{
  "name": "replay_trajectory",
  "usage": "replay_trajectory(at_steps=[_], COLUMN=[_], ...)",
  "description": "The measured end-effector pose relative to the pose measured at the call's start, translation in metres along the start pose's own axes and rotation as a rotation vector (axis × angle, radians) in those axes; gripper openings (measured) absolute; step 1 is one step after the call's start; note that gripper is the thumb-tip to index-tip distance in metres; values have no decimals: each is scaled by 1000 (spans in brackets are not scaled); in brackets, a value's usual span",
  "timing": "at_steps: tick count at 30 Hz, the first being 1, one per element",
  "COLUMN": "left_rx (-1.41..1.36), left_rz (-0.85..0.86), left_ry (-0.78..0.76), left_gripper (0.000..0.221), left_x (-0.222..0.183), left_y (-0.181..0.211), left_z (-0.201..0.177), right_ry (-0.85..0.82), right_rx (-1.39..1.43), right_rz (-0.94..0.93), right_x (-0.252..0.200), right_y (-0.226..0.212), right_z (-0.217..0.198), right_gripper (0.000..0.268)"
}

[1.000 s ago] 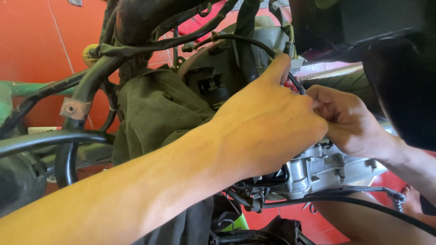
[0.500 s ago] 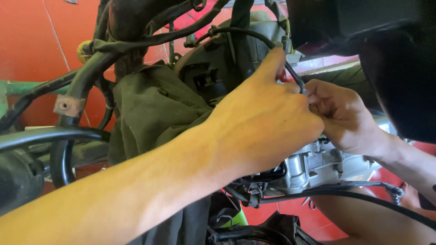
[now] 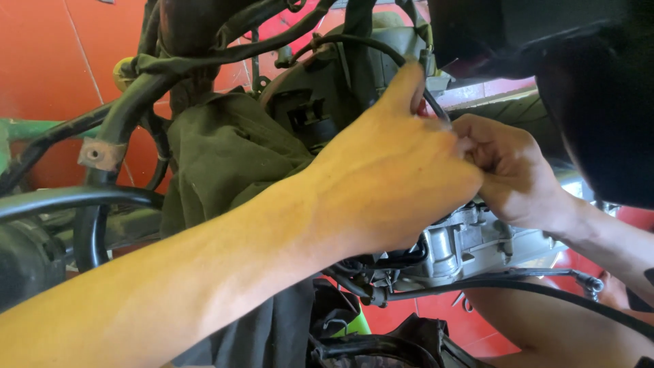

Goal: Repairing or maintaining the engine bay of a motorcycle, specifically focusing on wiring and internal components.

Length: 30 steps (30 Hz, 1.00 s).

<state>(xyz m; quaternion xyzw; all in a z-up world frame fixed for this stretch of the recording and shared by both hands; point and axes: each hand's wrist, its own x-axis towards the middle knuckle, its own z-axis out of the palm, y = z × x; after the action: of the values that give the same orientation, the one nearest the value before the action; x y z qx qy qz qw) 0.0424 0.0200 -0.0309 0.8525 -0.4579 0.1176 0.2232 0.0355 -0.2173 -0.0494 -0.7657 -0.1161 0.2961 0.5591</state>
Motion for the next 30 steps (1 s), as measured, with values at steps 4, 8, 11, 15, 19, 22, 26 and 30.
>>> replay_trajectory(at_steps=[4, 8, 11, 15, 19, 22, 26, 30], left_rx=[-35, -74, -44, -31, -41, -4, 5, 6], left_rz=[-22, -113, -75, -60, -126, -123, -47, -54], left_ry=[-55, 20, -5, -64, -13, 33, -73, -19], left_gripper=[18, 21, 20, 15, 11, 15, 17, 17], left_x=[2, 1, 2, 4, 4, 3, 5, 4], left_y=[4, 8, 5, 5, 7, 5, 1, 3], left_z=[-1, 3, 1, -1, 4, 4, -3, 0], right_ry=[-8, -17, -15, -9, -2, 6, 9, 8], right_rx=[11, 23, 26, 60, 6, 26, 20, 55], right_rz=[5, -16, -27, -37, -34, -44, -48, -47], right_x=[1, 2, 2, 1, 0, -2, -2, -2], right_y=[1, 2, 2, 2, 5, 10, 8, 8], right_z=[-3, -4, -2, -1, -4, -5, -5, -4], right_gripper=[22, 30, 30, 24, 29, 31, 31, 35])
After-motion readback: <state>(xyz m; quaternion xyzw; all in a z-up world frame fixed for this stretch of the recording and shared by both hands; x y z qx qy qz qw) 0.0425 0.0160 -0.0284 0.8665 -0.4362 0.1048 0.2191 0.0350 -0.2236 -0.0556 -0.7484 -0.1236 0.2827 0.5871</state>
